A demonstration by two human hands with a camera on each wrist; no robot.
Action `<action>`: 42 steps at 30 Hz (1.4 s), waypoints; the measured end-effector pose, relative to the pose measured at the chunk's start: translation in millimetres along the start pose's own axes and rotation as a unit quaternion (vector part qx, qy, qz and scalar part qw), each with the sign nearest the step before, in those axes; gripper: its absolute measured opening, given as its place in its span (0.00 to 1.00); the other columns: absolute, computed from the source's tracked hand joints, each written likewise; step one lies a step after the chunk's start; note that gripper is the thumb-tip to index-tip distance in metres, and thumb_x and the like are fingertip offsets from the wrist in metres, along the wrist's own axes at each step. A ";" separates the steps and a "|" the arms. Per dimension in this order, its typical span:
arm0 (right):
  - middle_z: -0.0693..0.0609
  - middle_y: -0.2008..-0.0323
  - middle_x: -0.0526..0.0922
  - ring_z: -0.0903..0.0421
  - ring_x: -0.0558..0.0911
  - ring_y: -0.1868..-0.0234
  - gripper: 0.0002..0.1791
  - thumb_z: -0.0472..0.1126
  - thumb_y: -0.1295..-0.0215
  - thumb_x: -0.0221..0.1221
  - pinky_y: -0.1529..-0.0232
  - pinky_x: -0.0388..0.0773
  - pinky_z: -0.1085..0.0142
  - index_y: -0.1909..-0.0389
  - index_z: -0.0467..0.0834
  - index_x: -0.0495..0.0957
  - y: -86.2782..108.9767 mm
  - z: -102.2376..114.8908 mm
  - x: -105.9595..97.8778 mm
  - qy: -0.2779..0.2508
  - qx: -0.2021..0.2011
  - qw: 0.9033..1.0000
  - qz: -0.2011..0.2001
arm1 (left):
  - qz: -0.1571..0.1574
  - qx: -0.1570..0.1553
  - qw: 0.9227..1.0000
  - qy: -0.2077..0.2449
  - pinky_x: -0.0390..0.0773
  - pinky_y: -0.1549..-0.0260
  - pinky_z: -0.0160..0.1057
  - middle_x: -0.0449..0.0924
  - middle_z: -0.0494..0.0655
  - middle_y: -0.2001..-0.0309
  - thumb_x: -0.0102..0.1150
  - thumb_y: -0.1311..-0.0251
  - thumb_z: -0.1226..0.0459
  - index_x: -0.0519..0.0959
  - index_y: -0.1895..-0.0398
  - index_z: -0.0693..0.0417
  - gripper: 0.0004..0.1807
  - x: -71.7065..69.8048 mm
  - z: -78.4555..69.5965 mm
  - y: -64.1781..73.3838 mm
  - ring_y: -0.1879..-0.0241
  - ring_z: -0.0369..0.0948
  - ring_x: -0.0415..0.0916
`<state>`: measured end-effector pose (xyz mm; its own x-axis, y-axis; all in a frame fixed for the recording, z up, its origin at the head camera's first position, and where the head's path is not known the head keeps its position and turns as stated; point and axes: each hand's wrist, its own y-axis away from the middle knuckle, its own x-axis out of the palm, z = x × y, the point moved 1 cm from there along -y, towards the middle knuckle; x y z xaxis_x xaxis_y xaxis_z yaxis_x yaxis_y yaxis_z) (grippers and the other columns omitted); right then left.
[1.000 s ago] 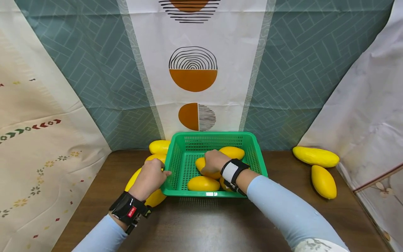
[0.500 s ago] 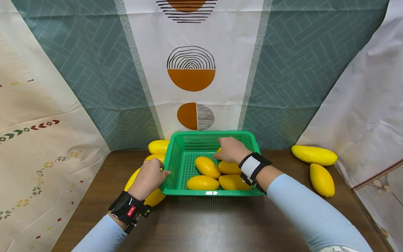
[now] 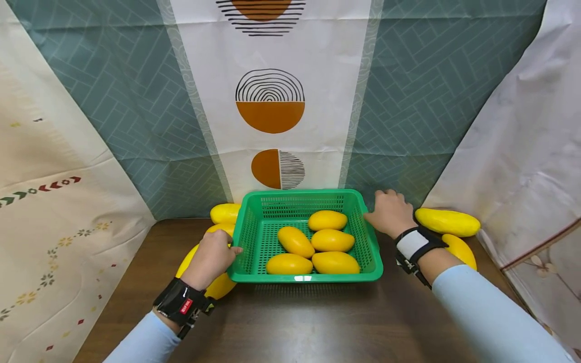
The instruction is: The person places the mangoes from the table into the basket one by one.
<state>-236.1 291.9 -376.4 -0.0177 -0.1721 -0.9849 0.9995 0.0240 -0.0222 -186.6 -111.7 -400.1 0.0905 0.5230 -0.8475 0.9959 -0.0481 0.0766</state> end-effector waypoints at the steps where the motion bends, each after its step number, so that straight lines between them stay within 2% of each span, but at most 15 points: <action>1: 0.27 0.44 0.63 0.28 0.63 0.48 0.42 0.56 0.43 0.60 0.57 0.66 0.35 0.38 0.29 0.61 1.9 -6.8 0.8 0.003 0.008 1.000 -0.001 | 0.000 -0.001 1.000 0.001 0.73 0.84 0.32 0.71 0.49 0.80 0.65 0.46 0.60 0.76 0.67 0.64 0.14 -0.1 0.1 0.3 0.83 0.39 0.71; 4: 0.24 0.47 0.63 0.27 0.64 0.50 0.45 0.59 0.43 0.59 0.60 0.67 0.36 0.40 0.25 0.60 8.1 -26.5 2.2 0.001 0.026 1.000 -0.007 | 0.000 0.002 1.000 -0.002 0.72 0.84 0.32 0.71 0.48 0.81 0.65 0.46 0.60 0.76 0.67 0.64 0.14 -0.2 1.1 0.4 0.84 0.39 0.71; 7: 0.23 0.53 0.64 0.27 0.67 0.55 0.45 0.63 0.45 0.58 0.66 0.69 0.37 0.47 0.24 0.64 14.4 -44.0 2.9 -0.004 0.044 0.999 -0.019 | -0.002 0.006 1.000 -0.007 0.72 0.85 0.33 0.70 0.48 0.81 0.64 0.46 0.60 0.76 0.69 0.63 0.14 -0.5 1.7 -0.1 0.84 0.39 0.70; 11: 0.22 0.56 0.63 0.24 0.65 0.58 0.47 0.68 0.45 0.55 0.68 0.65 0.32 0.54 0.23 0.63 23.1 -63.2 9.7 -0.012 0.086 0.996 -0.021 | -0.005 0.010 1.000 -0.012 0.71 0.85 0.34 0.70 0.48 0.82 0.64 0.45 0.60 0.77 0.71 0.63 0.13 -0.4 1.8 -1.4 0.85 0.39 0.70; 14: 0.19 0.52 0.57 0.19 0.57 0.52 0.52 0.69 0.44 0.52 0.64 0.58 0.26 0.47 0.20 0.57 30.6 -76.6 19.4 -0.008 0.138 0.990 0.011 | -0.005 0.011 1.000 -0.016 0.71 0.85 0.34 0.70 0.47 0.82 0.64 0.45 0.60 0.77 0.71 0.62 0.13 0.3 1.9 -2.2 0.85 0.39 0.70; 17: 0.15 0.46 0.46 0.16 0.46 0.46 0.59 0.69 0.44 0.51 0.60 0.52 0.23 0.39 0.19 0.45 37.5 -88.5 28.2 -0.003 0.203 0.977 0.063 | -0.005 0.014 1.000 -0.021 0.71 0.85 0.34 0.70 0.47 0.82 0.64 0.45 0.60 0.76 0.72 0.62 0.13 1.1 1.8 -2.5 0.84 0.39 0.70; 20: 0.13 0.44 0.36 0.14 0.39 0.46 0.64 0.70 0.44 0.51 0.57 0.50 0.23 0.41 0.15 0.33 42.9 -97.9 33.0 0.001 0.250 0.963 0.102 | -0.005 0.018 1.000 -0.020 0.71 0.85 0.34 0.70 0.47 0.82 0.64 0.45 0.60 0.76 0.72 0.62 0.12 1.3 1.9 -2.2 0.85 0.39 0.70; 23: 0.10 0.46 0.35 0.12 0.40 0.48 0.64 0.69 0.42 0.50 0.52 0.50 0.26 0.45 0.12 0.32 47.3 -104.5 35.0 0.013 0.253 0.960 0.121 | -0.005 0.019 1.000 -0.015 0.71 0.85 0.34 0.70 0.47 0.82 0.64 0.45 0.60 0.76 0.71 0.62 0.12 0.8 2.3 -1.7 0.85 0.39 0.70; 27: 0.08 0.51 0.40 0.12 0.45 0.50 0.60 0.66 0.40 0.49 0.48 0.46 0.28 0.48 0.09 0.39 53.2 -110.3 37.5 0.039 0.229 0.963 0.134 | -0.002 0.019 1.000 -0.013 0.71 0.86 0.34 0.70 0.47 0.82 0.64 0.45 0.60 0.77 0.71 0.63 0.13 0.2 1.8 -1.5 0.85 0.39 0.70; 30: 0.07 0.51 0.42 0.13 0.48 0.48 0.57 0.65 0.40 0.49 0.49 0.47 0.28 0.47 0.09 0.44 55.9 -114.0 40.3 0.042 0.243 0.959 0.140 | -0.001 0.017 1.000 -0.015 0.71 0.85 0.34 0.70 0.48 0.82 0.63 0.45 0.60 0.77 0.71 0.63 0.13 0.1 1.3 -1.6 0.85 0.39 0.70; 36: 0.09 0.51 0.44 0.15 0.51 0.49 0.58 0.67 0.41 0.49 0.53 0.56 0.28 0.46 0.11 0.44 56.7 -125.4 44.6 0.027 0.258 0.950 0.174 | -0.004 0.017 1.000 -0.021 0.71 0.85 0.34 0.70 0.48 0.82 0.63 0.45 0.59 0.77 0.71 0.62 0.13 0.5 1.8 -1.6 0.85 0.39 0.69; 39: 0.10 0.52 0.49 0.17 0.55 0.50 0.57 0.66 0.42 0.50 0.56 0.63 0.32 0.46 0.12 0.46 56.4 -128.3 44.9 0.025 0.250 0.952 0.172 | -0.003 0.016 1.000 -0.017 0.71 0.85 0.34 0.70 0.48 0.83 0.64 0.45 0.60 0.77 0.71 0.63 0.13 0.3 2.0 -1.2 0.85 0.39 0.69; 42: 0.13 0.57 0.54 0.22 0.61 0.54 0.54 0.63 0.42 0.51 0.61 0.68 0.37 0.48 0.12 0.48 57.1 -128.4 43.8 0.030 0.248 0.956 0.153 | -0.003 0.015 1.000 -0.015 0.71 0.85 0.34 0.70 0.48 0.82 0.64 0.45 0.60 0.77 0.70 0.63 0.13 0.0 2.2 -1.3 0.85 0.39 0.70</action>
<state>-183.3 412.1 -442.8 0.2916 -0.1740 -0.9406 0.8478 -0.4083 0.3384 -188.0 -113.5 -401.4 0.0847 0.4982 -0.8629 0.9959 -0.0711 0.0567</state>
